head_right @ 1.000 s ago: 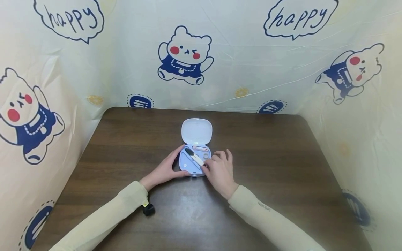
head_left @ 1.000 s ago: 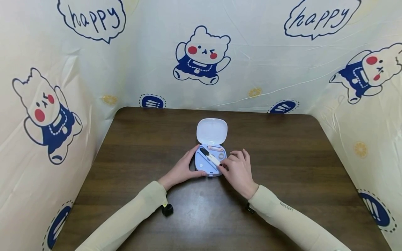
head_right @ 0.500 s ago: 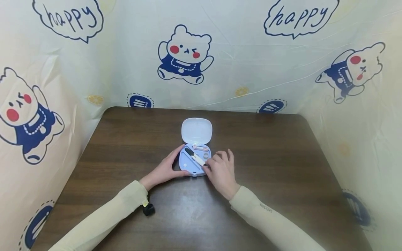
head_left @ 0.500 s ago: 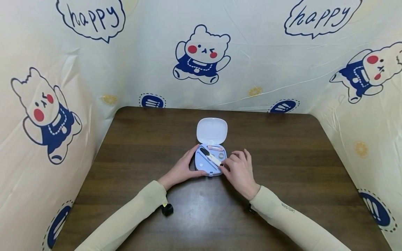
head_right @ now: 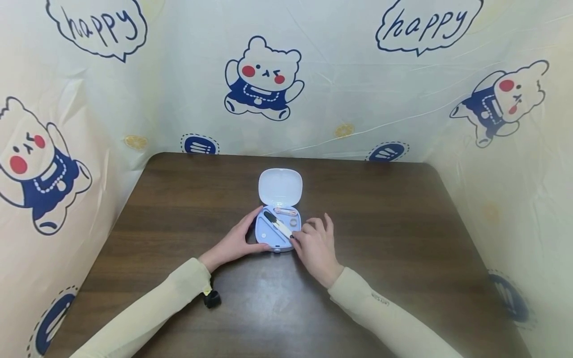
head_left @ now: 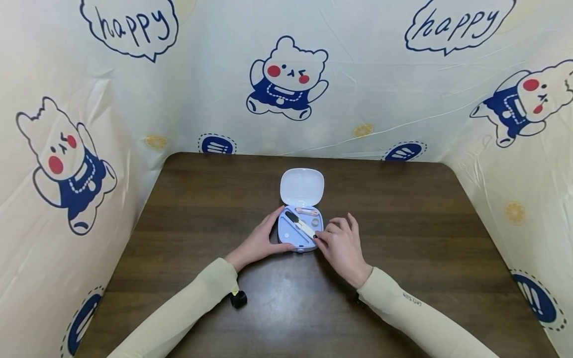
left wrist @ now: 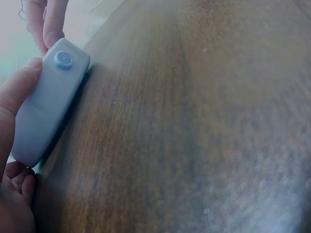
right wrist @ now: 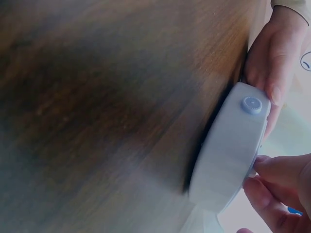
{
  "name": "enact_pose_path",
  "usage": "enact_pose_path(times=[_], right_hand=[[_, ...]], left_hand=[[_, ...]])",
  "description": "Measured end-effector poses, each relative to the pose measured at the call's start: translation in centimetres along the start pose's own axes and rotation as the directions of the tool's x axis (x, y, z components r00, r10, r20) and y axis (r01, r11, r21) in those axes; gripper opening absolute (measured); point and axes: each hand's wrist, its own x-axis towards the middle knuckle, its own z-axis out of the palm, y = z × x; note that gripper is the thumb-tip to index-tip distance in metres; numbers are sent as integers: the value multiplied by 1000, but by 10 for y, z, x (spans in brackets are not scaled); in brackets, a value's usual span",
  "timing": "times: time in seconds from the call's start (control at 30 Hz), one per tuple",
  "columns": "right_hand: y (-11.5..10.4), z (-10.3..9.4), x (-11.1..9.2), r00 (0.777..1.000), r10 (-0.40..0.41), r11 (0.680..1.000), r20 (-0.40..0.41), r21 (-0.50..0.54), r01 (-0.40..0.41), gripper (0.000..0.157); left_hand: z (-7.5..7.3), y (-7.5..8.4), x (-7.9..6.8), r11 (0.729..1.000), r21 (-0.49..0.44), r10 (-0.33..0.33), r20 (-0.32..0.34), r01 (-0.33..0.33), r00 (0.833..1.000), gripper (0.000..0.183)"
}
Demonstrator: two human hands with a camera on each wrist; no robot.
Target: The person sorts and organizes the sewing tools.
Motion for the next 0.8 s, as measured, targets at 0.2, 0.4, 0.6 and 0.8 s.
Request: enact_pose_path(times=[0.2,0.4,0.6,0.8], right_hand=[[0,-1,-1,1000,-1,1000,0,6,1,17],[1,-2,-2,1000,-7,1000,-13,18,7,18],[3,-2,-2,999,-18,999,-29,33,19,16],[10,-7,1,997,-6,997,-81,75,12,9]], left_hand=[[0,0,0,1000,2,1,2,-1,1000,114],[-2,2,0,1000,0,1,3,-1,1000,115],[-2,3,-1,1000,3,-4,-2,4,1000,115],[-1,2,-1,1000,-9,-2,1,2,1000,115]])
